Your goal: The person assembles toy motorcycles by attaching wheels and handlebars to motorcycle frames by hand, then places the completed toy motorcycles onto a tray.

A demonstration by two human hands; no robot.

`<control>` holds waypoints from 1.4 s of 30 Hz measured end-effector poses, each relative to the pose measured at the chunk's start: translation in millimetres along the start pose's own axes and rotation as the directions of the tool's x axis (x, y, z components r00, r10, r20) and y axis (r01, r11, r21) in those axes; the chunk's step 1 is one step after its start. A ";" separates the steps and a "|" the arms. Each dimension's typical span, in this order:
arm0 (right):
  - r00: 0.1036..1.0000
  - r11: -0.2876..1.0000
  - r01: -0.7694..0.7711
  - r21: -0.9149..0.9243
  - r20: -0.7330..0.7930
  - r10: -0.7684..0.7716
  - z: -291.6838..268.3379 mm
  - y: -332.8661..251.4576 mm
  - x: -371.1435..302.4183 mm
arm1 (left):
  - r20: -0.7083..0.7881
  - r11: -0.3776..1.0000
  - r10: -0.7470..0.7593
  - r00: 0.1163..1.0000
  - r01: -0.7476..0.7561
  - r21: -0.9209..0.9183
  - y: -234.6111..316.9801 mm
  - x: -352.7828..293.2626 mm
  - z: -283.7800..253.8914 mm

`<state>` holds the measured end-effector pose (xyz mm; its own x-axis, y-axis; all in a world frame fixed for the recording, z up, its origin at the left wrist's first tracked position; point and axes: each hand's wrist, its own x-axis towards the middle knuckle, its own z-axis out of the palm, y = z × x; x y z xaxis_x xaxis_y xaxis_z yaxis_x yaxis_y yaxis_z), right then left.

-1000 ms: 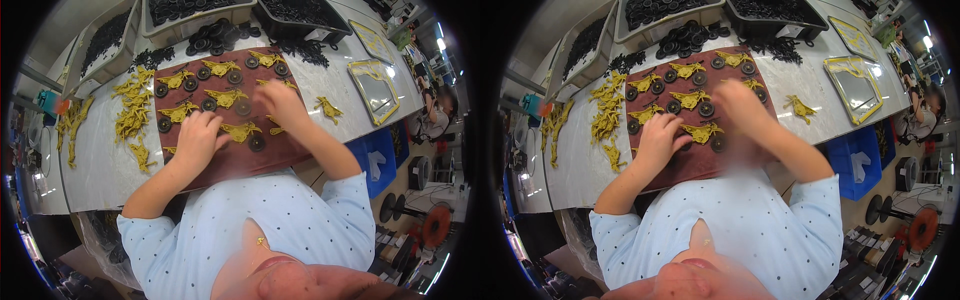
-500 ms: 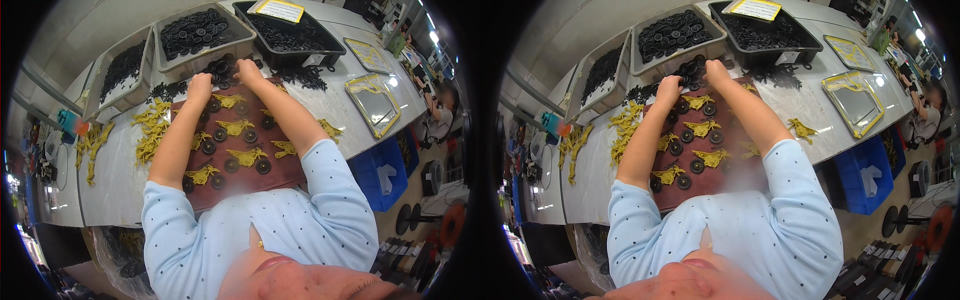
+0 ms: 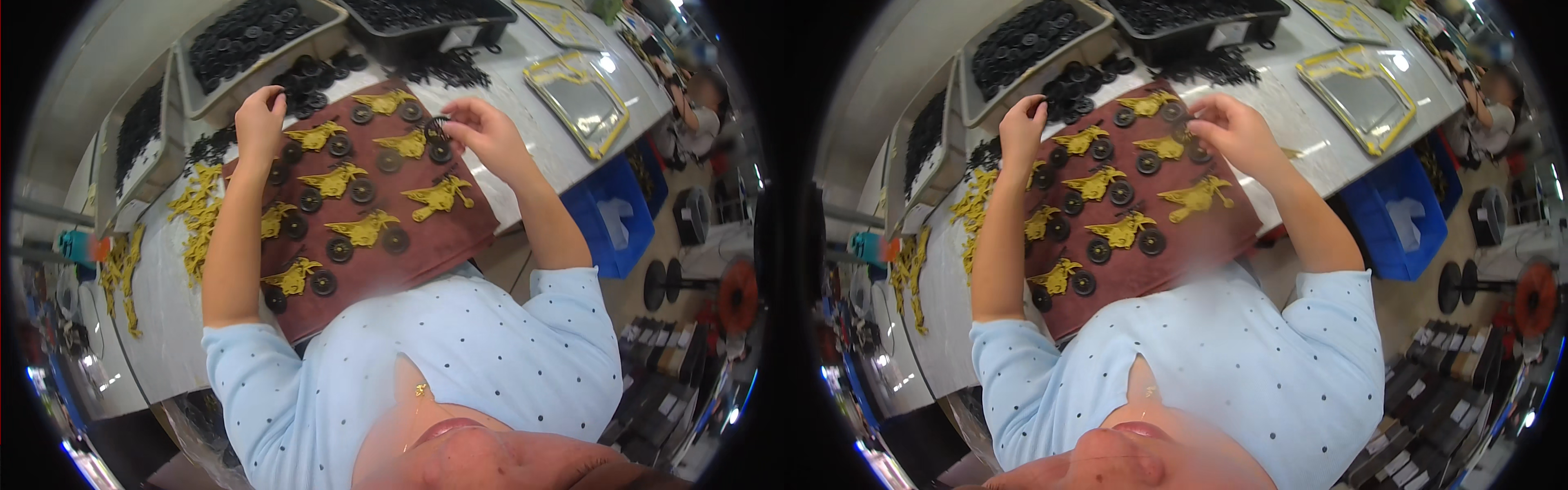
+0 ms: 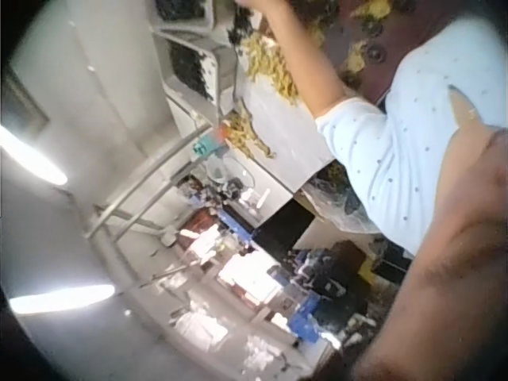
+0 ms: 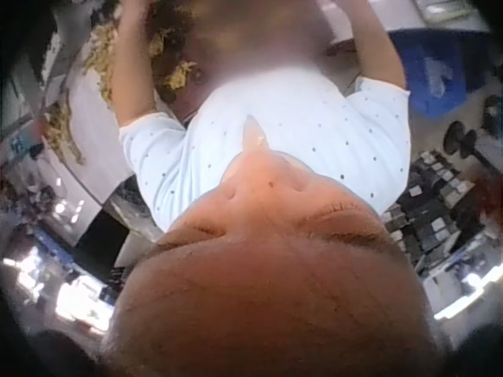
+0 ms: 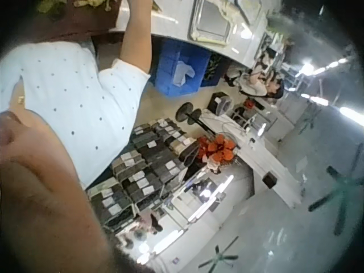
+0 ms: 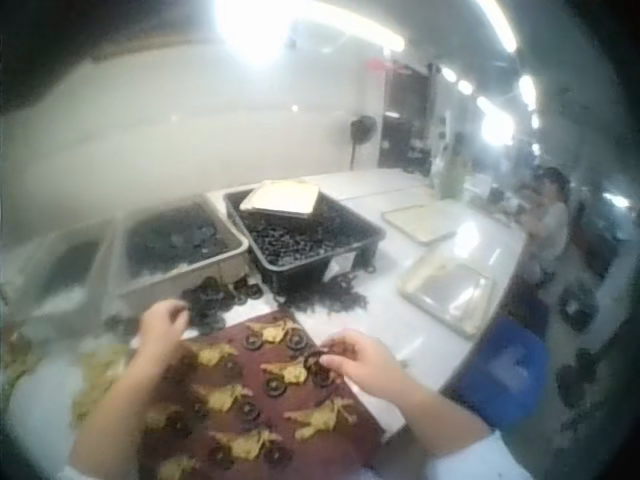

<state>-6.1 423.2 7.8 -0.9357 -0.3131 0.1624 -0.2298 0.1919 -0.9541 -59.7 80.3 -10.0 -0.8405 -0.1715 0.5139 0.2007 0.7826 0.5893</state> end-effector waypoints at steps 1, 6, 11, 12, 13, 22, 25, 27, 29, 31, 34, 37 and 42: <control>0.996 0.996 -0.084 0.043 -0.003 0.084 -7.0 8.4 -16.8 | 0.095 0.997 0.036 0.995 -0.030 -0.070 23.2 -15.4 -2.1; 0.925 0.917 -0.359 0.175 -0.060 0.374 -14.3 29.9 -81.3 | 0.319 0.877 0.479 0.818 -0.429 -0.217 98.7 -112.8 5.6; 0.919 0.913 -0.358 0.195 -0.099 0.381 -9.7 54.6 -106.4 | 0.374 0.801 0.594 0.712 -0.567 -0.193 124.1 -161.9 12.6; 0.911 0.912 -0.376 0.163 -0.117 0.396 -6.8 59.4 -107.2 | 0.394 0.787 0.607 0.691 -0.593 -0.171 122.8 -165.3 15.7; 0.902 0.910 -0.393 0.131 -0.135 0.410 -4.4 61.8 -107.7 | 0.396 0.788 0.605 0.691 -0.591 -0.171 122.7 -168.3 18.2; 0.922 0.923 -0.367 -0.120 -0.176 0.344 2.5 53.1 -105.5 | 0.439 0.760 0.615 0.655 -0.640 -0.110 122.8 -178.6 20.7; 0.934 0.905 -0.349 -0.242 -0.173 0.314 3.7 50.9 -102.2 | 0.500 0.798 0.565 0.657 -0.589 -0.128 120.8 -183.5 18.8; 0.936 0.896 -0.346 -0.279 -0.167 0.309 6.0 50.3 -101.4 | 0.471 0.817 0.550 0.690 -0.560 -0.133 120.0 -184.7 19.6; 0.968 0.888 -0.233 -0.396 -0.184 0.171 8.2 51.5 -102.0 | 0.501 0.845 0.511 0.699 -0.515 -0.144 121.3 -183.4 19.0; 0.971 0.889 -0.217 -0.402 -0.178 0.157 7.8 55.4 -102.6 | 0.531 0.870 0.471 0.704 -0.469 -0.151 124.3 -181.3 17.6; 0.973 0.893 -0.206 -0.400 -0.179 0.144 8.6 54.4 -103.0 | 0.546 0.883 0.446 0.709 -0.447 -0.141 127.4 -180.0 16.5; 0.976 0.887 -0.173 -0.429 -0.194 0.096 10.3 52.3 -105.0 | 0.534 0.868 0.467 0.705 -0.481 -0.123 125.8 -181.4 19.0; 0.974 0.897 -0.159 -0.412 -0.214 0.075 8.1 51.2 -101.7 | 0.564 0.884 0.437 0.701 -0.451 -0.123 127.0 -174.1 22.9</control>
<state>79.4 457.4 -59.6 -0.9858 -0.0918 0.1407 -0.1674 0.6054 -0.7781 100.6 223.3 -38.9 -0.7853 0.5594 0.2655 0.6188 0.6951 0.3659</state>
